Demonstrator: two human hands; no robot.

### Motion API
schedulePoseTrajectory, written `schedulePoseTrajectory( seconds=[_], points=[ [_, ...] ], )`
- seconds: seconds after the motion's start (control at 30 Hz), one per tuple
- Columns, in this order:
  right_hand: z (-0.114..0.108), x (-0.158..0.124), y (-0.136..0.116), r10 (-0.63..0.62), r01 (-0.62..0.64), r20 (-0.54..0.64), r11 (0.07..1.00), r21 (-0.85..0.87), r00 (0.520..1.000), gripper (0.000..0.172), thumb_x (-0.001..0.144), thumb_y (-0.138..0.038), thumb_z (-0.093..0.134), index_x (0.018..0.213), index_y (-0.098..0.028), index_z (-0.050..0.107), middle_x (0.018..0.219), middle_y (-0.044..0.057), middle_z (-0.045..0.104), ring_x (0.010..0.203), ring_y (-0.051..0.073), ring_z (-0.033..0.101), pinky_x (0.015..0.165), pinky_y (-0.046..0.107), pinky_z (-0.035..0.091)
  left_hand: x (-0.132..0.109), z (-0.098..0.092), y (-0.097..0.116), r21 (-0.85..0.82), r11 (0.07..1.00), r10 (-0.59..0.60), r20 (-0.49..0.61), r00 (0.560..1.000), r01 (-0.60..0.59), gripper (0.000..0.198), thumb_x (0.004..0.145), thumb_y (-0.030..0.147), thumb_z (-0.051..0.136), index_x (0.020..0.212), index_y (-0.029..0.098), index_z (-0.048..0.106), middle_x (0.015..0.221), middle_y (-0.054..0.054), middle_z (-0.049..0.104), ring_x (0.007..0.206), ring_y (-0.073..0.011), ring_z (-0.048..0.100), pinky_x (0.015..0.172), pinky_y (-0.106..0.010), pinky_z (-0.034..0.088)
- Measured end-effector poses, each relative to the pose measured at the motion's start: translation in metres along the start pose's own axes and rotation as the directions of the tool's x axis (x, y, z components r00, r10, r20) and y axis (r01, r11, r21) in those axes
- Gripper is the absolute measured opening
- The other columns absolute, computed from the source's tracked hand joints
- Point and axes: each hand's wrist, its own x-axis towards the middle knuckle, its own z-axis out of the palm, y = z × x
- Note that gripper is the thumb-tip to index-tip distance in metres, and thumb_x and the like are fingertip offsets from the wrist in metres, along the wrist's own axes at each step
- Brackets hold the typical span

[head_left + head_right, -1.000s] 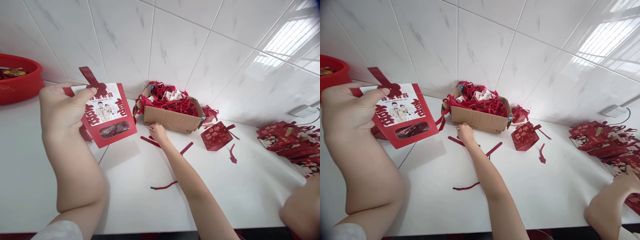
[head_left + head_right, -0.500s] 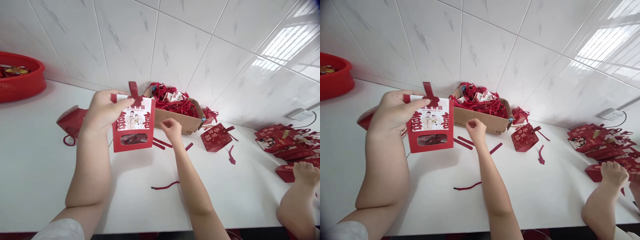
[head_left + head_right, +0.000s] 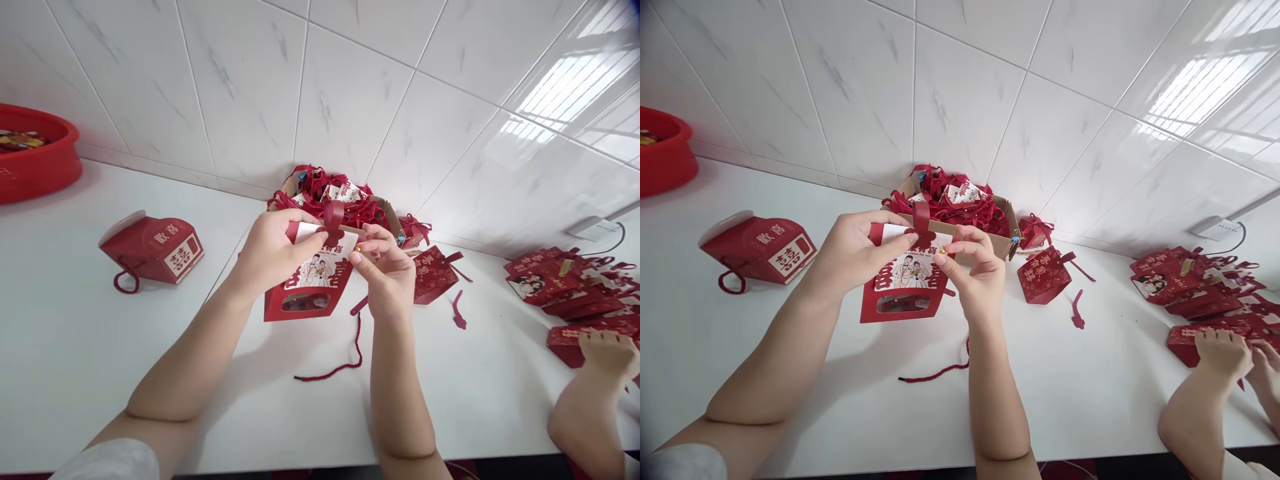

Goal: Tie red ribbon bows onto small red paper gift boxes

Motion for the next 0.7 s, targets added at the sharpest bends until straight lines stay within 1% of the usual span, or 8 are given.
schedulePoseTrajectory(
  seconds=[0.1,0.2,0.33,0.43,0.57,0.7],
  points=[
    [0.0023,-0.0014,-0.0005,0.001,-0.001,0.007,0.998,-0.066,1.0,0.014,0.065,-0.027,0.081,0.074,-0.027,0.07,0.117,0.002,0.06,0.118,0.023,0.054,0.101,0.045,0.044,-0.0018,0.0017,0.0023,-0.031,0.999,-0.018,0.021,1.0,0.019,0.019,0.074,0.034,0.067,0.081,0.016,0.069,0.06,-0.001,0.067,0.053,-0.0154,0.06,0.047,-0.024,0.045],
    [0.0052,-0.0021,-0.0013,-0.001,0.003,0.019,0.993,-0.116,1.0,0.014,0.065,-0.027,0.081,0.074,-0.027,0.071,0.118,0.002,0.059,0.121,0.024,0.052,0.107,0.047,0.039,-0.0032,0.0026,0.0048,-0.048,0.999,0.001,0.058,0.998,0.002,0.018,0.074,0.032,0.067,0.08,0.016,0.069,0.06,0.0,0.066,0.052,-0.014,0.059,0.046,-0.022,0.044],
    [0.0087,-0.0031,-0.0013,0.012,-0.008,0.031,0.992,-0.122,0.999,0.014,0.065,-0.028,0.082,0.074,-0.028,0.072,0.118,0.002,0.059,0.122,0.024,0.052,0.11,0.047,0.037,-0.0055,0.0034,0.0077,-0.032,0.999,0.03,0.071,0.997,-0.027,0.016,0.075,0.03,0.067,0.082,0.016,0.071,0.062,0.0,0.066,0.054,-0.013,0.059,0.048,-0.021,0.044],
    [0.0092,-0.0036,-0.0008,0.006,-0.003,0.022,0.992,-0.128,1.0,0.013,0.066,-0.027,0.081,0.075,-0.027,0.071,0.117,0.002,0.06,0.121,0.023,0.053,0.109,0.046,0.037,-0.0073,0.0047,0.008,-0.017,0.999,0.046,0.045,0.998,-0.045,0.017,0.076,0.03,0.065,0.084,0.016,0.071,0.065,0.0,0.068,0.056,-0.0134,0.06,0.049,-0.021,0.045],
    [0.0082,-0.0035,-0.0002,-0.009,0.011,0.014,0.99,-0.14,1.0,0.014,0.066,-0.029,0.081,0.075,-0.026,0.071,0.116,0.003,0.061,0.119,0.023,0.054,0.108,0.046,0.039,-0.0086,0.0063,0.0073,-0.015,0.998,0.059,0.037,0.998,-0.058,0.017,0.077,0.031,0.064,0.084,0.017,0.071,0.074,-0.002,0.071,0.065,-0.0161,0.064,0.057,-0.022,0.05],
    [0.0085,-0.0035,-0.001,0.004,-0.004,0.001,0.989,-0.146,1.0,0.012,0.066,-0.027,0.081,0.074,-0.027,0.071,0.114,0.002,0.062,0.118,0.023,0.055,0.108,0.046,0.039,-0.009,0.0063,0.0074,-0.012,0.998,0.063,0.04,0.997,-0.063,0.016,0.077,0.03,0.064,0.085,0.018,0.071,0.072,-0.001,0.07,0.072,-0.0182,0.066,0.067,-0.025,0.053]
  ],
)
